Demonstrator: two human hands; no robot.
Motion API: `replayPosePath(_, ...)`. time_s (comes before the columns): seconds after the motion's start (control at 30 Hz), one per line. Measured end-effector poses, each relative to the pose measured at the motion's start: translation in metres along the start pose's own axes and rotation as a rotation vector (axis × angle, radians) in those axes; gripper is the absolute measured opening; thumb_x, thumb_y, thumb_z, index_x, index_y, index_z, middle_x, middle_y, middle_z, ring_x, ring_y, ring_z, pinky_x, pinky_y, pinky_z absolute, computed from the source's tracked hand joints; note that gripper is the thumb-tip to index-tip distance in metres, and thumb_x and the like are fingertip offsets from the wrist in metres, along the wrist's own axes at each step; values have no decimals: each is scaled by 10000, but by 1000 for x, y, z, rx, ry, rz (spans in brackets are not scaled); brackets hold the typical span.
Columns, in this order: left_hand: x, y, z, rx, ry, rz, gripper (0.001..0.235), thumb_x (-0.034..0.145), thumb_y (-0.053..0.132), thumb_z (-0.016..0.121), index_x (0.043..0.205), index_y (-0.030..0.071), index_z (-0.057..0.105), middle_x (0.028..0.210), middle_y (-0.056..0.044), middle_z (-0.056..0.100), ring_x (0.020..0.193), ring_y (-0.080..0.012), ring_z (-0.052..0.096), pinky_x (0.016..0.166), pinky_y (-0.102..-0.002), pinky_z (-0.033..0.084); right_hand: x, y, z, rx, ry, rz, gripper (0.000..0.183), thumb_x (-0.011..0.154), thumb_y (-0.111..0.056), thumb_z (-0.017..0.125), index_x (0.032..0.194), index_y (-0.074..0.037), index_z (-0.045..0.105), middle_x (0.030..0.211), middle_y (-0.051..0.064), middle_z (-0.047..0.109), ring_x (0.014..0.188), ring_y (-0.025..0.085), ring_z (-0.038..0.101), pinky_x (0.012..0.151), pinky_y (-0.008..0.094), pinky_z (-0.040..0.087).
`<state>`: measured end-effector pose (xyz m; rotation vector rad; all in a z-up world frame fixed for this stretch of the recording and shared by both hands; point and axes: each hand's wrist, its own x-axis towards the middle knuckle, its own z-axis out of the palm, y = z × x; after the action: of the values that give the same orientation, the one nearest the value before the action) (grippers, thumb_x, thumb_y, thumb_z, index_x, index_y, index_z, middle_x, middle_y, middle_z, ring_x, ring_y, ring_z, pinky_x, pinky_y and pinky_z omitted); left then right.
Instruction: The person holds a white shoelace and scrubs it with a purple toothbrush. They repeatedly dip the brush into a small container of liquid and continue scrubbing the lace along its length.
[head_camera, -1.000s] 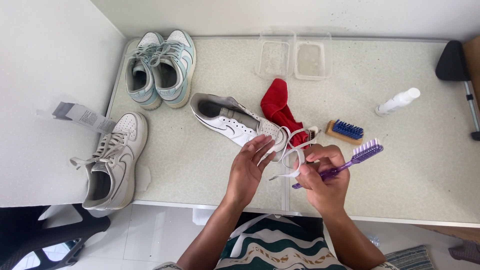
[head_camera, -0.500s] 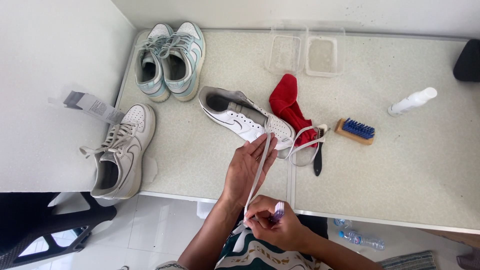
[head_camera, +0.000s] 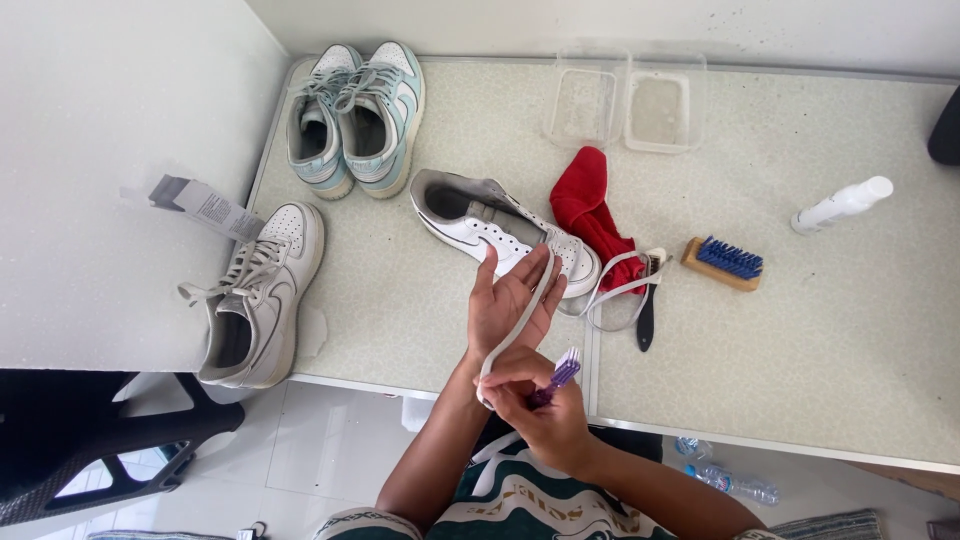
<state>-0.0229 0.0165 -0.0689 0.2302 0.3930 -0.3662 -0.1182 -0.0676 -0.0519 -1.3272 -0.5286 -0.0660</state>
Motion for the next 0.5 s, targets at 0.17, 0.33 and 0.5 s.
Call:
replayPosePath(0.17,5,-5,6,-1,50,14,827,852,580,552,1448,15,456,1407,-93,494,1351,-190,457,1160,-339,376,10,-7,7,-28,-139,141,201,995,-169,690,1161,-57,712,763,17,568,542,64,424,486,204,350)
replayPosePath(0.33,-2,0,12,-97,71,-12,772,857,615,581,1338,12,552,1306,-105,550,1318,-235,507,1152,-363,412,21,-28,-9,-269,-434,315,527,1020,-316,612,1492,-91,547,615,-44,368,497,55,324,445,241,314)
replayPosePath(0.5,-16,0,10,-180,-157,-64,960,941,738,432,1510,-32,352,1522,-276,358,1458,-421,334,1173,-519,369,11,21,-82,-310,219,268,186,938,-138,697,1081,-49,775,771,38,653,376,55,488,352,194,382)
